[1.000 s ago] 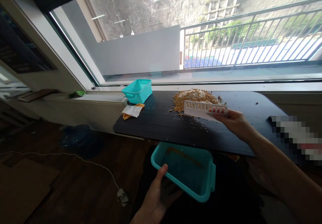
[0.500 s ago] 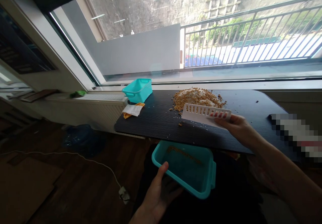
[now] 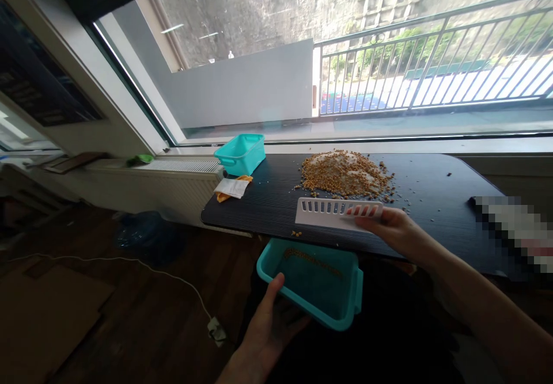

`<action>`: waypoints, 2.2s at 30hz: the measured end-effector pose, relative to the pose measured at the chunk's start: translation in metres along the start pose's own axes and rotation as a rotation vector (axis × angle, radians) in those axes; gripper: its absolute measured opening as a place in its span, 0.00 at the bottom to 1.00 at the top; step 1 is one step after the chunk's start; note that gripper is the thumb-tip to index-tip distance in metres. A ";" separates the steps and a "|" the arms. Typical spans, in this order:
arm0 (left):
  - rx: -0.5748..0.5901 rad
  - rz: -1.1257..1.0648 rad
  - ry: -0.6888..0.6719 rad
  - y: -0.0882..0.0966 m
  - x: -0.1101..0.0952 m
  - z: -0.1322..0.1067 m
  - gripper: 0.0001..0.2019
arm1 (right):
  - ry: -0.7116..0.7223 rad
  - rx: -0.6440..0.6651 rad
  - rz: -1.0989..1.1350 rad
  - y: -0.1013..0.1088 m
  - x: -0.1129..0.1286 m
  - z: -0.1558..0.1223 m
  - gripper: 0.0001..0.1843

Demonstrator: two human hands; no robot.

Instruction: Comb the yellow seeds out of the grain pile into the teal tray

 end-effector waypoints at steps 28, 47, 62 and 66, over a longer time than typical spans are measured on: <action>-0.017 0.049 0.010 0.028 -0.043 -0.009 0.34 | -0.040 -0.351 0.050 0.048 0.040 0.041 0.10; 0.053 0.037 0.073 0.002 -0.015 -0.004 0.33 | 0.026 -0.168 0.036 -0.010 0.004 0.099 0.22; 0.123 0.040 0.080 0.002 -0.013 0.000 0.36 | 0.015 -0.133 0.072 -0.002 -0.002 0.089 0.24; 0.043 0.038 0.051 0.012 -0.021 0.000 0.35 | -0.002 -0.062 0.086 -0.011 -0.007 0.086 0.24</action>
Point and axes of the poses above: each hand's wrist, its own z-axis towards the middle knuckle, its own y-axis out of the back of the hand, x = y × z, the point moved 9 cm from there along z, towards the middle knuckle, and after that the axes turned 5 degrees about -x, right-handed, at the moved point
